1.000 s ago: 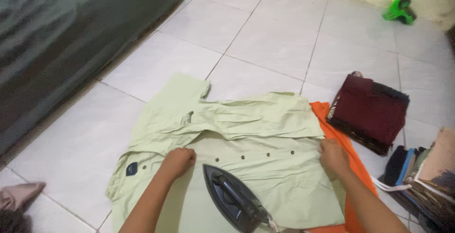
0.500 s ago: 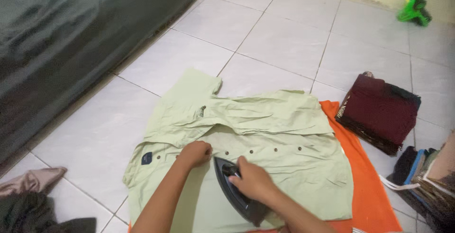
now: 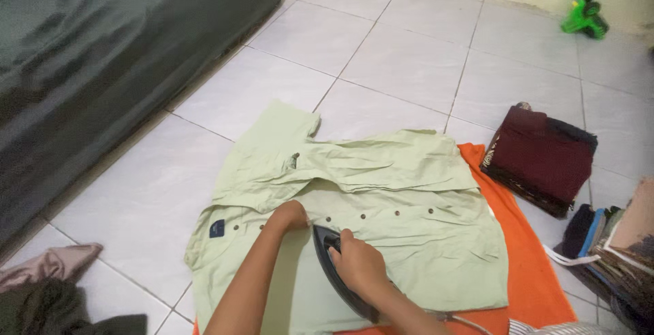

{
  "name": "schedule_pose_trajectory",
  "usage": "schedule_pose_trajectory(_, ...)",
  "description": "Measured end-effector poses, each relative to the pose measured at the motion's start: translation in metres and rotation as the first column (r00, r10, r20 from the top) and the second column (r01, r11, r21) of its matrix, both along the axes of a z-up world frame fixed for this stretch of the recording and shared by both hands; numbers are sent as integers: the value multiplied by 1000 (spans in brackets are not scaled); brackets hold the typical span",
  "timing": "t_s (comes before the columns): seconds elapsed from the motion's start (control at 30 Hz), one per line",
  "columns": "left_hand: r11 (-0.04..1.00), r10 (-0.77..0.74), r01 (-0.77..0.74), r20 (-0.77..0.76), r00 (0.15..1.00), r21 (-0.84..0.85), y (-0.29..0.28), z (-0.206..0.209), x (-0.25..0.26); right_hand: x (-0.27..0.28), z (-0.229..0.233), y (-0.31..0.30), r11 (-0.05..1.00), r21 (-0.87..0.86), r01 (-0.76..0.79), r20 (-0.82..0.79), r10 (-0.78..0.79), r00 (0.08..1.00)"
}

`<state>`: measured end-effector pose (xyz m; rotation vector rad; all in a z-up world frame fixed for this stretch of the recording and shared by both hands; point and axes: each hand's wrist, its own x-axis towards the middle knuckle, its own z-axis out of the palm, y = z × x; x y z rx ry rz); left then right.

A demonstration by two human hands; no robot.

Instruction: The person irons a light green shirt laid out on an orange mat on the floor. They repeatedly smooth the fabric with their hands and use a black iron to press the sleeves, body, and collar areas.

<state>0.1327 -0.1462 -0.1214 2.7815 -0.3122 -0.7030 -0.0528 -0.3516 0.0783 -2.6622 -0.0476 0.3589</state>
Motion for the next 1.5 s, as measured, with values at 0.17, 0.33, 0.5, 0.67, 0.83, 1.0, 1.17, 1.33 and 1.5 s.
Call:
schedule_pose_trajectory(0.17, 944, 210, -206, -12, 978, -256, 17, 23, -15, -3, 3, 1, 1000, -15, -26, 15, 26, 1000)
schedule_pose_trajectory(0.33, 909, 179, -157, 21, 984, -386, 23, 40, -29, -1, 4, 16, 998, 0, 61, 72, -60, 996)
schedule_pose_trajectory(0.5, 995, 14, 3, 176, 984, -100, 32, 52, -36, 12, 1, 37, 993, 49, 108, 72, -111, 991)
schedule_pose_trajectory(0.67, 994, 56, -69, 145, 988, 88, 40, 85, -47, 37, -11, 58, 987, 56, 148, 81, -152, 985)
schedule_pose_trajectory(0.83, 930, -26, -8, 87, 996, 368, 77, 120, -59, 30, -12, 50, 995, 51, 83, 117, -88, 989)
schedule_pose_trajectory(1.0, 970, -14, -25, 158, 987, 240, 93, 131, -68, 1, -7, 40, 998, 2, 60, 65, -60, 996)
schedule_pose_trajectory(1.17, 921, 60, -108, 139, 988, 375, 117, 124, -66, 26, -4, 57, 995, 14, 102, 115, -103, 988)
schedule_pose_trajectory(1.33, 877, 118, -254, 330, 936, 408, 124, 116, -76, 36, 3, 55, 998, -6, 55, 125, -54, 991)
schedule_pose_trajectory(1.5, 894, 142, -361, 595, 791, 266, 63, 105, -100, 12, -6, -9, 991, -131, 5, 127, 12, 992)
